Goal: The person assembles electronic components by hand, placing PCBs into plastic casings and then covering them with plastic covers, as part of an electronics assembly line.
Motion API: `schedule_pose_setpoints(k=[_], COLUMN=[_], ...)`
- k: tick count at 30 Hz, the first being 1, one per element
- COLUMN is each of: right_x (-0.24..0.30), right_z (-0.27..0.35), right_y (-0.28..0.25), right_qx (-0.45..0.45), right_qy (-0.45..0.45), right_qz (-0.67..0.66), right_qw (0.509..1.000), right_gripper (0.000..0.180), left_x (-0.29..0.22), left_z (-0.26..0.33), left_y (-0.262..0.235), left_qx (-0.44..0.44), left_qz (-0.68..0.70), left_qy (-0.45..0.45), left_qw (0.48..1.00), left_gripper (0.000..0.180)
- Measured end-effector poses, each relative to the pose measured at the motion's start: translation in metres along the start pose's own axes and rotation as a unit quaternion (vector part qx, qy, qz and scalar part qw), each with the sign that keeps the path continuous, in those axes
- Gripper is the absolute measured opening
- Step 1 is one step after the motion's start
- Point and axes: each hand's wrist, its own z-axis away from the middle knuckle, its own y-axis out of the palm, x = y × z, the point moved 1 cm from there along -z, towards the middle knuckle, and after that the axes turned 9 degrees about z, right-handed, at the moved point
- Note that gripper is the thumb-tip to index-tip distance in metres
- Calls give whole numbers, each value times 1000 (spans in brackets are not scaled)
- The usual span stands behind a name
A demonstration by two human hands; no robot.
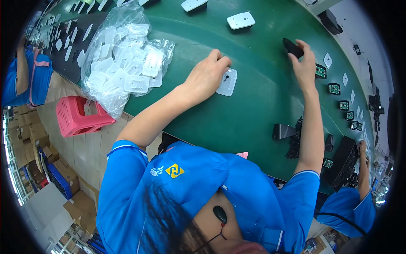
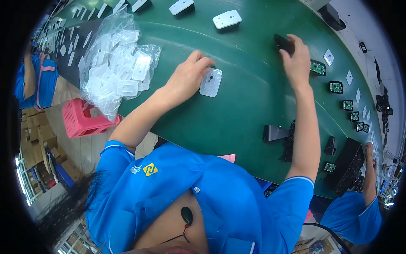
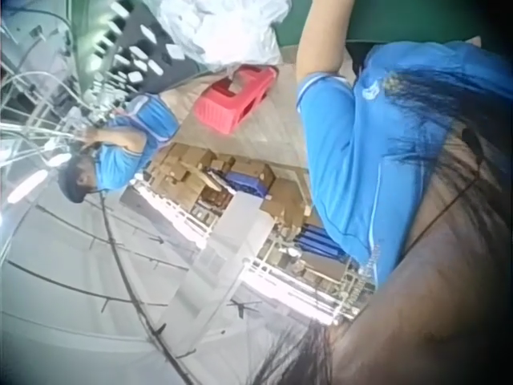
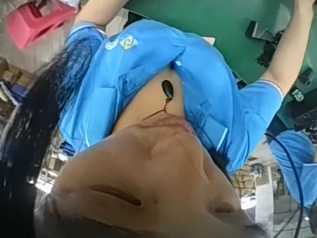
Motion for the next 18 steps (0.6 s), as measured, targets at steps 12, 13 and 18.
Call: schedule_pose_setpoints(k=[12, 13, 18], right_x=[162, 160, 162], right_z=[100, 102, 107], right_y=[-83, -84, -84], right_qx=[17, 18, 19], right_qy=[-186, -131, -61], right_qz=[-140, -234, -240], right_qw=[972, 963, 969], right_gripper=[41, 40, 19], left_x=[-62, -63, -70], left_z=[49, 52, 59], left_y=[-7, -9, -16], left_qx=[-16, -13, 16], left_qz=[545, 537, 473], left_qy=[-87, -75, -28], left_qw=[834, 840, 881], left_gripper=[52, 50, 49])
